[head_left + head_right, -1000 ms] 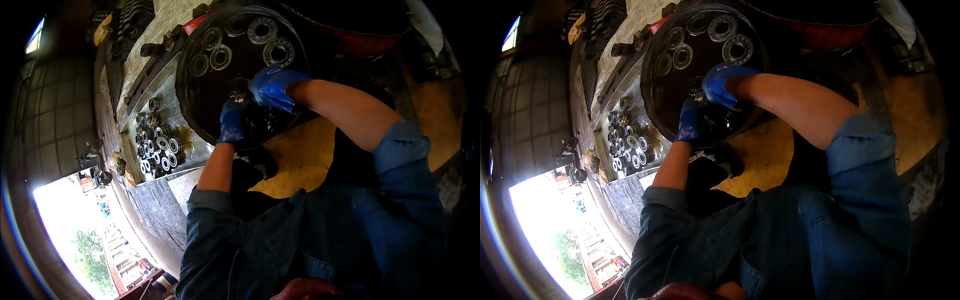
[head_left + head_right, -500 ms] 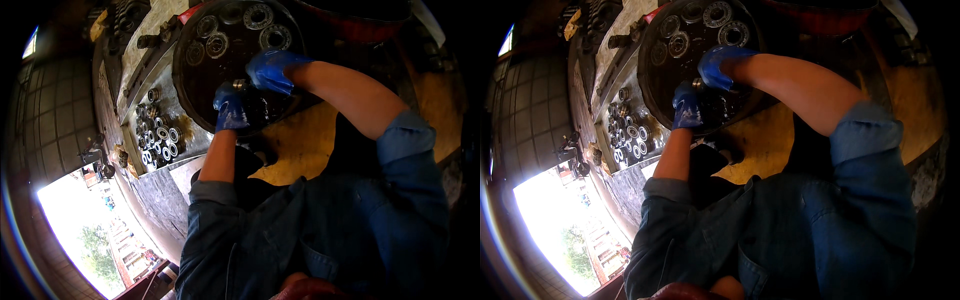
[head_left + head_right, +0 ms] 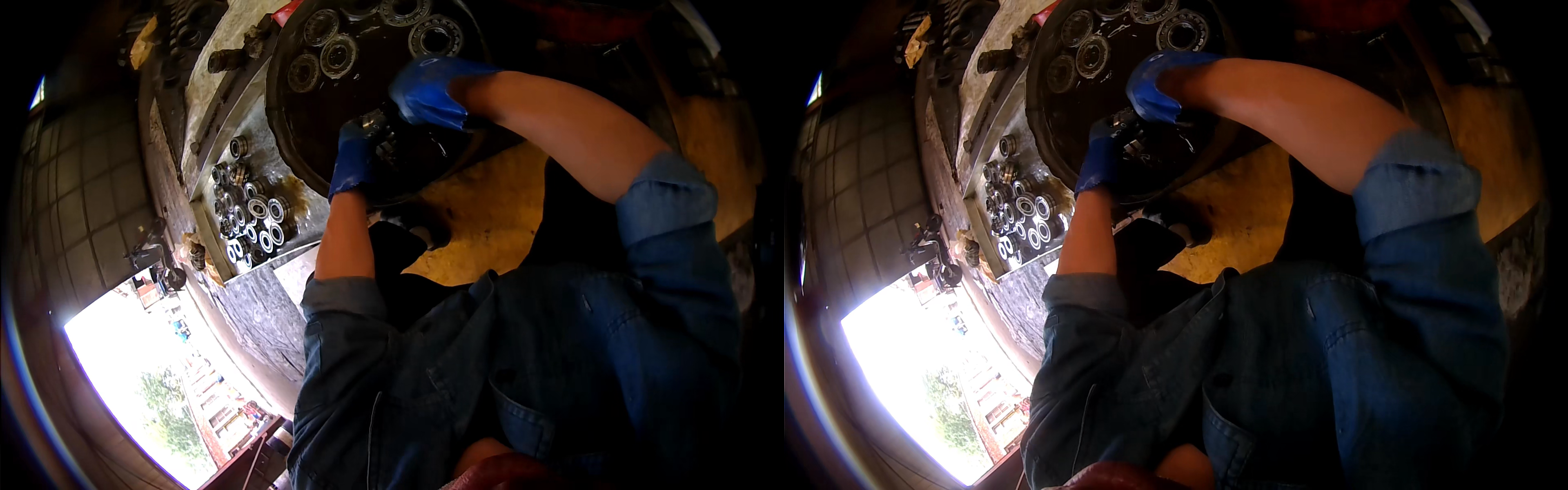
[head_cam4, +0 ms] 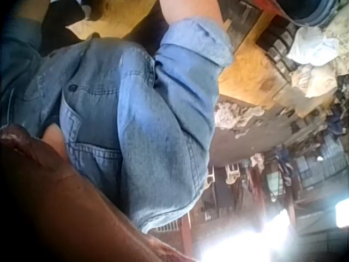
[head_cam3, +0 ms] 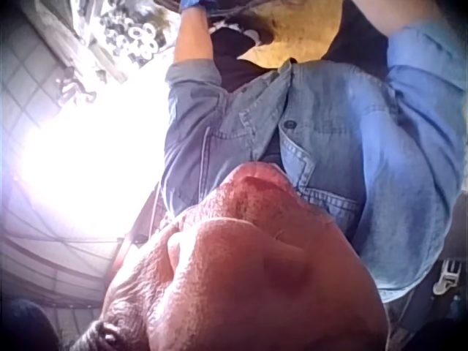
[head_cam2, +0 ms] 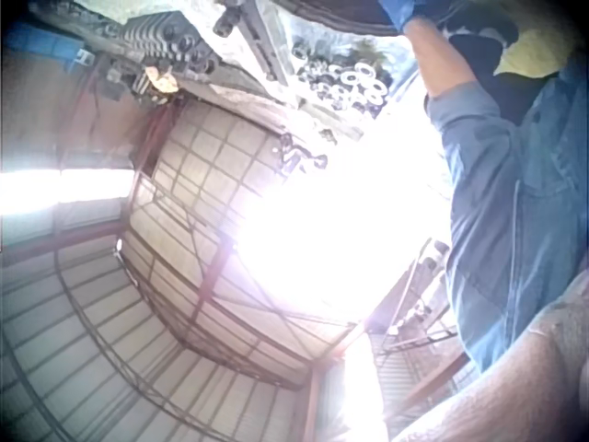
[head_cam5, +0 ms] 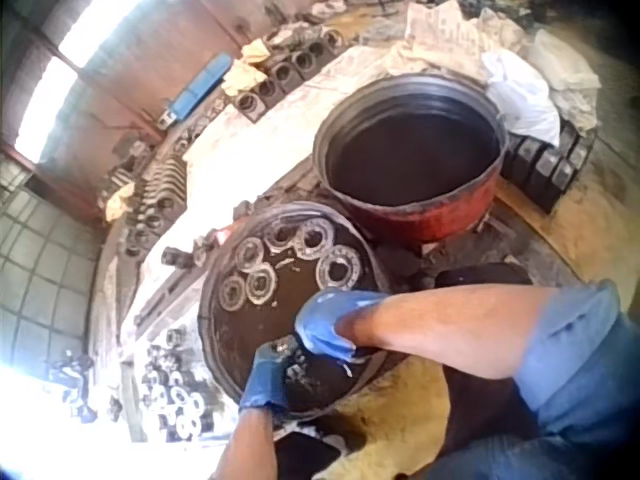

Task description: The person scrubs metal bearings with a wire brush while submerged in a dark liquid within a large metal basin. They repeatedly pick up bearings, scrub them thoroughly, and place them back into the basin. A pile of clean bearings is visible on a metal tray to the left.

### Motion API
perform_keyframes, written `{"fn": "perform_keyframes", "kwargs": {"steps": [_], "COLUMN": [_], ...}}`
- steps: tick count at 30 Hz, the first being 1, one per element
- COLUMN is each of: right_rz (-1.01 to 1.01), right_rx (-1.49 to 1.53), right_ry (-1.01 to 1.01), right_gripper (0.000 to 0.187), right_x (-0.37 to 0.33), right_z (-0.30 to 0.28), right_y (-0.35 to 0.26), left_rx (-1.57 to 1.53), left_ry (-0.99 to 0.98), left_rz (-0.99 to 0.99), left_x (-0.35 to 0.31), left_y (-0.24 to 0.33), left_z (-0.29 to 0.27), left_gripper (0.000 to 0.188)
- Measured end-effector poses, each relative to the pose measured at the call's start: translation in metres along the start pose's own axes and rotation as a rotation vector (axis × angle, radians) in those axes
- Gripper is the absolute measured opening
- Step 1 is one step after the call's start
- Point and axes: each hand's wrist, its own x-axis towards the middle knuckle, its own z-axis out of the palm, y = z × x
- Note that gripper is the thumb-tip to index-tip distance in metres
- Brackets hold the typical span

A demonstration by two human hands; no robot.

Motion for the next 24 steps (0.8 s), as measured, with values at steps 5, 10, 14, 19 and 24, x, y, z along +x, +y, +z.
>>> {"fn": "perform_keyframes", "kwargs": {"steps": [5,10,14,19,24], "right_rz": [0.053,0.07,-0.108,0.134,0.127], "right_rx": [-0.025,-0.089,-0.115,0.208,0.166], "right_ry": [-0.081,-0.187,-0.119,-0.07,-0.125], "right_gripper": [0.021,0.02,0.032,0.042,0.043], "right_x": [0.005,0.025,0.031,0.049,0.064], "right_z": [-0.013,0.028,0.058,0.094,0.121], "right_y": [-0.02,0.013,0.028,0.022,0.018], "left_rx": [0.14,-0.084,-0.186,-0.129,0.145], "left_ry": [0.013,-0.004,-0.063,-0.004,0.076], "left_rz": [0.081,0.178,0.208,0.217,0.145], "left_x": [0.013,0.006,0.002,-0.007,0.009], "left_y": [-0.015,-0.02,-0.023,-0.027,-0.035], "left_z": [-0.011,-0.004,-0.014,-0.014,-0.024], "left_gripper": [0.024,0.02,0.012,0.015,0.024]}}
